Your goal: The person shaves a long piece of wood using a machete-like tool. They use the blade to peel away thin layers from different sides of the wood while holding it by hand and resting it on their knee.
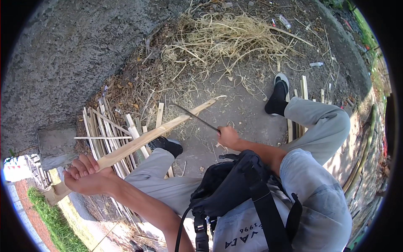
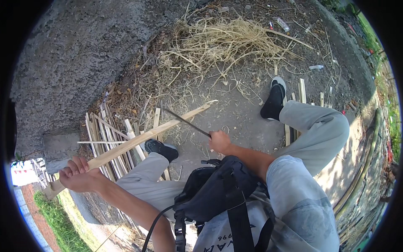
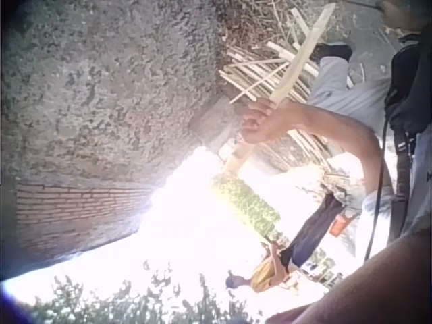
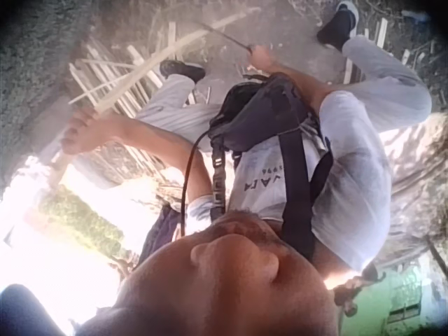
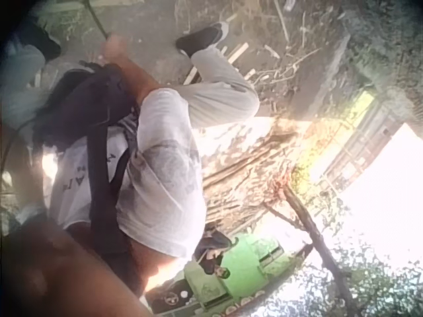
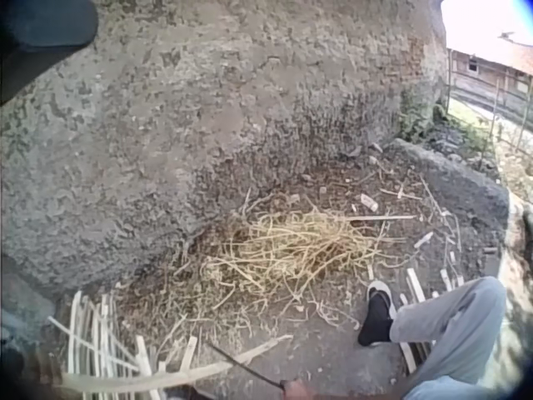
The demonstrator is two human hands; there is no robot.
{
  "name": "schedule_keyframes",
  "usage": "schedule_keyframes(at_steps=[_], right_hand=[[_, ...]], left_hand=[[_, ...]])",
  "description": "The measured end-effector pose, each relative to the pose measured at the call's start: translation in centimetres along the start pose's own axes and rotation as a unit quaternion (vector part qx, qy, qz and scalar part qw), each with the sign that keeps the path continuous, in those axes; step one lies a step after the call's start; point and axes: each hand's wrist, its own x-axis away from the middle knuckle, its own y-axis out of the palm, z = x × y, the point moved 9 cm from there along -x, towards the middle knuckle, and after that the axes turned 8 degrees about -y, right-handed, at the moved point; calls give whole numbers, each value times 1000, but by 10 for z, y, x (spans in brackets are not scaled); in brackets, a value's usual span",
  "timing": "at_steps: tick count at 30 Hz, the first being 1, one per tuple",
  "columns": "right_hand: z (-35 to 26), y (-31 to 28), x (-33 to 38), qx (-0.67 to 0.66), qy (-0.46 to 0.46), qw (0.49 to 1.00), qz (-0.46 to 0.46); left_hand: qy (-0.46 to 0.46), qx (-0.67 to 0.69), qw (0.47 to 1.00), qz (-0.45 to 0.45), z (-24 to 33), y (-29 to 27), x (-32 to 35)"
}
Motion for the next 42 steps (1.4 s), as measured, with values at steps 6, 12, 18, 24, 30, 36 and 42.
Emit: schedule_keyframes(at_steps=[6, 12, 18, 24, 30, 36, 42], right_hand=[[30, -13, -9, 44, 39, 998, -10], [-10, -7, 7, 23, -33, 999, 5], [42, -21, -14, 80, 63, 994, -47], [-22, -16, 10, 51, -59, 997, 1], [39, -20, -8, 70, 94, 993, -10], [40, -24, 0, 70, 52, 996, 3], [60, 0, 6, -201, 254, 941, -98]], left_hand=[[12, -10, 1000, 16, 1, -3, 1], [-2, 3, 1000, 15, -1, -2, 1], [8, -3, 1000, 9, 0, 1, 6], [-5, -6, 1000, 5, -1, -5, 0], [-3, -1, 1000, 1, -3, -2, -3], [-8, -9, 1000, 11, -6, -2, 0], [-15, -6, 1000, -2, -6, 0, -7]])
